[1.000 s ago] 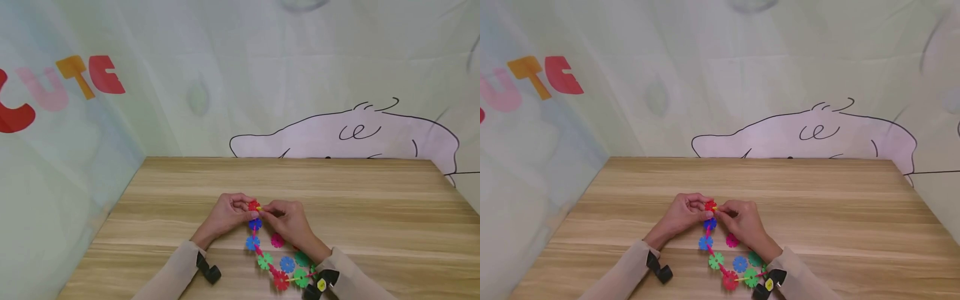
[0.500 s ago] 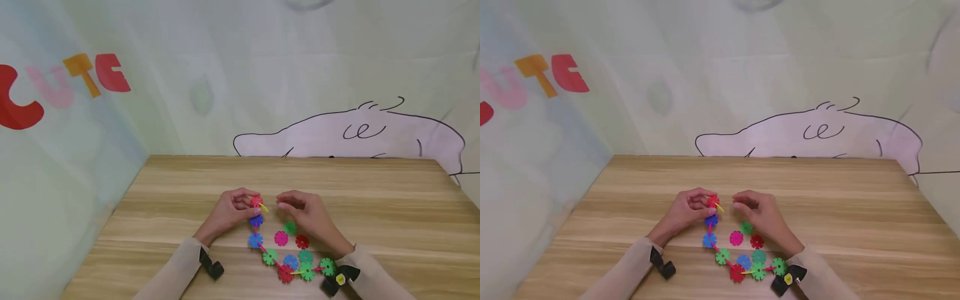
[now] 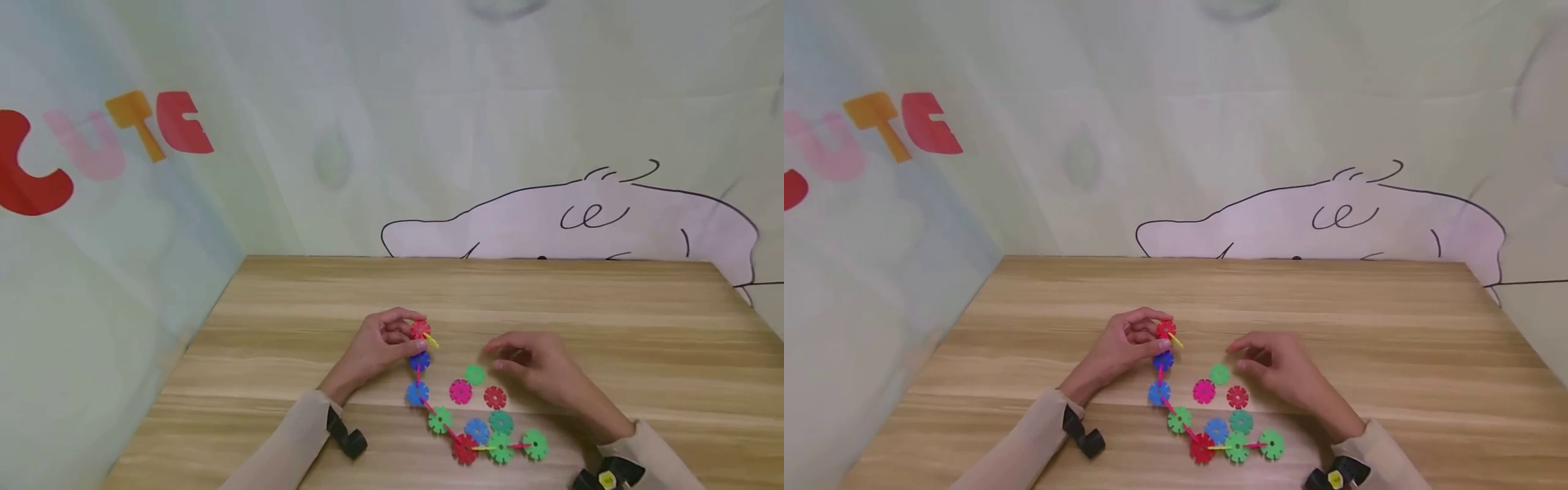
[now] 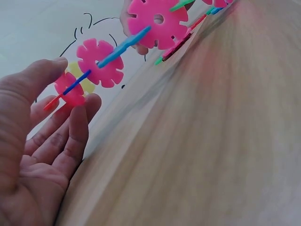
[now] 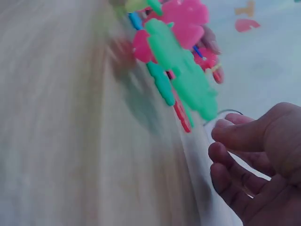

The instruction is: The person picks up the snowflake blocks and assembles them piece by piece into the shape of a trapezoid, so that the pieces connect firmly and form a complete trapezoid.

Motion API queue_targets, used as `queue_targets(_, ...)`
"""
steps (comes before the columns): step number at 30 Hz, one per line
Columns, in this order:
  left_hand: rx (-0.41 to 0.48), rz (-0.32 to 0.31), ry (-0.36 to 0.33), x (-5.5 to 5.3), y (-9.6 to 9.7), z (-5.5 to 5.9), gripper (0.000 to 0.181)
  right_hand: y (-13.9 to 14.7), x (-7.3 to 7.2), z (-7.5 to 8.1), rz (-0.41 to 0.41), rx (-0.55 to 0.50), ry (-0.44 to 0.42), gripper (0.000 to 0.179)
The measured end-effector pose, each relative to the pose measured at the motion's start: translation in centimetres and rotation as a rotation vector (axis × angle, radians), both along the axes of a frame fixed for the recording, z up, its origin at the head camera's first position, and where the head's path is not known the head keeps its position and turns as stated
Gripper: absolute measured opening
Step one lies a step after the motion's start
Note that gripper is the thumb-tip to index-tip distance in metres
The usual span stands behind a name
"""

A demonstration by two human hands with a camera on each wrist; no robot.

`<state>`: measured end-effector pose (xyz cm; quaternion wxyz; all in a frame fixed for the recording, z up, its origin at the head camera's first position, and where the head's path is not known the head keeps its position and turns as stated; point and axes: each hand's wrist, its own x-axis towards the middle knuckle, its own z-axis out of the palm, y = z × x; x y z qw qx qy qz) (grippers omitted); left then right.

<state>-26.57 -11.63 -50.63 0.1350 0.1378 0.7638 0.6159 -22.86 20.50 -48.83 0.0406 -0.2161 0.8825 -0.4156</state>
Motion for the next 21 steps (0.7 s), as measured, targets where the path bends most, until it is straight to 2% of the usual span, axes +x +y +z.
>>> queue_targets(5,0.012,-0.001,0.010,0.0,-0.2,-0.1,0.041,-1.0,-0.3,0.2,0.131,0.093,-0.043,0.029)
queue_targets(12,0.017,-0.034,0.028,-0.2,-0.1,-0.2,0.040,-1.9,-0.6,0.5,0.198,0.215,0.001,0.038)
queue_targets(16,0.021,-0.037,0.048,-0.2,-0.2,-0.2,0.040,-2.2,-1.0,0.6,0.248,0.176,0.007,0.037)
queue_targets(21,0.032,-0.045,0.047,-0.1,-0.3,-0.2,0.041,-2.4,-1.4,0.7,0.245,0.062,-0.082,0.031)
